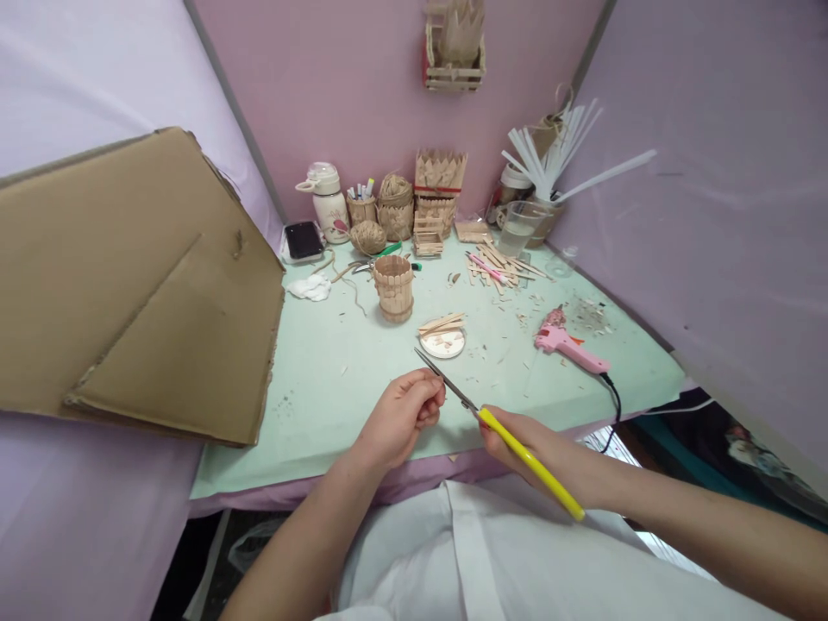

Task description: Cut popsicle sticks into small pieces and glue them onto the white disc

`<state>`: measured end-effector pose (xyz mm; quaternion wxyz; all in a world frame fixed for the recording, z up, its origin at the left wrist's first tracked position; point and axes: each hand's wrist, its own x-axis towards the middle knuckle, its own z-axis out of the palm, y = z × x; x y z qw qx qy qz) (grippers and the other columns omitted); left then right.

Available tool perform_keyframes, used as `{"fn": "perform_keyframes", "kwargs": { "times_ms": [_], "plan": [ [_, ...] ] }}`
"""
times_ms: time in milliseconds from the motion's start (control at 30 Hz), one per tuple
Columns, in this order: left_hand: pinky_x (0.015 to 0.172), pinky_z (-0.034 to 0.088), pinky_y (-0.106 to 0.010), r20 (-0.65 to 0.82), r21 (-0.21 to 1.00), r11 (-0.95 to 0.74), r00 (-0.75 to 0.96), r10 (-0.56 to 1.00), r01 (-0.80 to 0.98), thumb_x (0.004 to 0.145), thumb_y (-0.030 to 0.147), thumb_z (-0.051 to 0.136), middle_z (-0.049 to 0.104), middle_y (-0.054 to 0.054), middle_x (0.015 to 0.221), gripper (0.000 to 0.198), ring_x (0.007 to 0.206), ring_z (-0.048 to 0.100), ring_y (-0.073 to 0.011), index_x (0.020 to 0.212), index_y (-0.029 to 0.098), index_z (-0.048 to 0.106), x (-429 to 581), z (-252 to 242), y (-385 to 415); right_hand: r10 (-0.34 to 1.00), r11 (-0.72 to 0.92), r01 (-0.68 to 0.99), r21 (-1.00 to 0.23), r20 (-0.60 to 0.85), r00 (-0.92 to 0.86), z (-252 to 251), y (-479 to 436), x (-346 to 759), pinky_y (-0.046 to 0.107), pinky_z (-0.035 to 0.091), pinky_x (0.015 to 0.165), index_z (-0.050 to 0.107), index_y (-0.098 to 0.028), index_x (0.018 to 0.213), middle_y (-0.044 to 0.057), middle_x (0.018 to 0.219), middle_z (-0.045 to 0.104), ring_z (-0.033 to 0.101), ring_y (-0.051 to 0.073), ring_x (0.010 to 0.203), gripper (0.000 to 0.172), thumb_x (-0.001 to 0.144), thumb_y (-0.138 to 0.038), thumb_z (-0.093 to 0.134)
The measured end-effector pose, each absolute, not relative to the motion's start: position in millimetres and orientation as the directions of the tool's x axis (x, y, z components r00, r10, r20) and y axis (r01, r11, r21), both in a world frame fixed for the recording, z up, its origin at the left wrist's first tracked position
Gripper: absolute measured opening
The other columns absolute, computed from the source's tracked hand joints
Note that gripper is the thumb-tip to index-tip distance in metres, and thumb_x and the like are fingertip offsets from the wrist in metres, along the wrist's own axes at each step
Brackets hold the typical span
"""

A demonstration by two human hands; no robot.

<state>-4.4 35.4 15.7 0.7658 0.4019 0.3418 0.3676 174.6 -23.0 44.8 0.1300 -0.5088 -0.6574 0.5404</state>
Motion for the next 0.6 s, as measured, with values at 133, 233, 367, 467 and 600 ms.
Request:
{"fn": "perform_keyframes", "kwargs": {
  "times_ms": [133, 233, 367, 467, 600],
  "plan": [
    [0.045, 0.016, -0.022, -0.238, 0.882, 0.419, 0.564, 0.791, -0.215, 0.075, 0.028, 0.055, 0.035, 0.005, 0.051, 0.025, 0.046, 0.026, -0.0049, 0.056, 0.014, 0.048, -13, 18, 41, 0.779, -0.110, 0.512, -0.852, -0.394, -0.487, 44, -24, 180, 0.024, 0.023, 0.049, 0.029, -0.021, 0.070, -0.006, 0.059, 0.030, 0.023, 0.010, 0.053, 0.037, 0.091, -0.052, 0.028],
    [0.045, 0.016, -0.023, -0.253, 0.893, 0.419, 0.587, 0.769, -0.163, 0.074, 0.029, 0.056, 0.036, 0.004, 0.052, 0.024, 0.047, 0.027, -0.0055, 0.057, 0.014, 0.049, -16, 17, 44, 0.777, -0.114, 0.487, -0.866, -0.383, -0.499, 42, -25, 184, 0.024, 0.026, 0.048, 0.036, -0.021, 0.074, -0.005, 0.061, 0.034, 0.027, 0.010, 0.053, 0.036, 0.091, -0.052, 0.027],
    [0.046, 0.016, -0.023, -0.265, 0.903, 0.408, 0.576, 0.773, -0.133, 0.072, 0.032, 0.057, 0.036, 0.005, 0.052, 0.024, 0.047, 0.027, -0.0059, 0.058, 0.015, 0.050, -17, 16, 45, 0.775, -0.089, 0.497, -0.863, -0.373, -0.509, 41, -24, 185, 0.024, 0.030, 0.049, 0.040, -0.021, 0.078, -0.004, 0.063, 0.038, 0.031, 0.010, 0.055, 0.036, 0.088, -0.055, 0.034],
    [0.045, 0.016, -0.023, -0.258, 0.907, 0.399, 0.569, 0.781, -0.135, 0.072, 0.031, 0.057, 0.036, 0.005, 0.051, 0.023, 0.047, 0.026, -0.0059, 0.057, 0.015, 0.050, -18, 15, 44, 0.764, -0.049, 0.513, -0.857, -0.363, -0.533, 42, -22, 185, 0.024, 0.032, 0.053, 0.040, -0.021, 0.079, -0.004, 0.067, 0.040, 0.031, 0.011, 0.058, 0.036, 0.087, -0.056, 0.037],
    [0.045, 0.015, -0.023, -0.263, 0.912, 0.394, 0.572, 0.777, -0.115, 0.072, 0.029, 0.055, 0.034, 0.005, 0.048, 0.022, 0.046, 0.024, -0.0059, 0.056, 0.015, 0.050, -19, 14, 45, 0.749, -0.040, 0.546, -0.837, -0.387, -0.538, 43, -21, 185, 0.025, 0.032, 0.056, 0.038, -0.021, 0.080, -0.004, 0.070, 0.040, 0.029, 0.011, 0.058, 0.036, 0.089, -0.055, 0.033]
  ]
}}
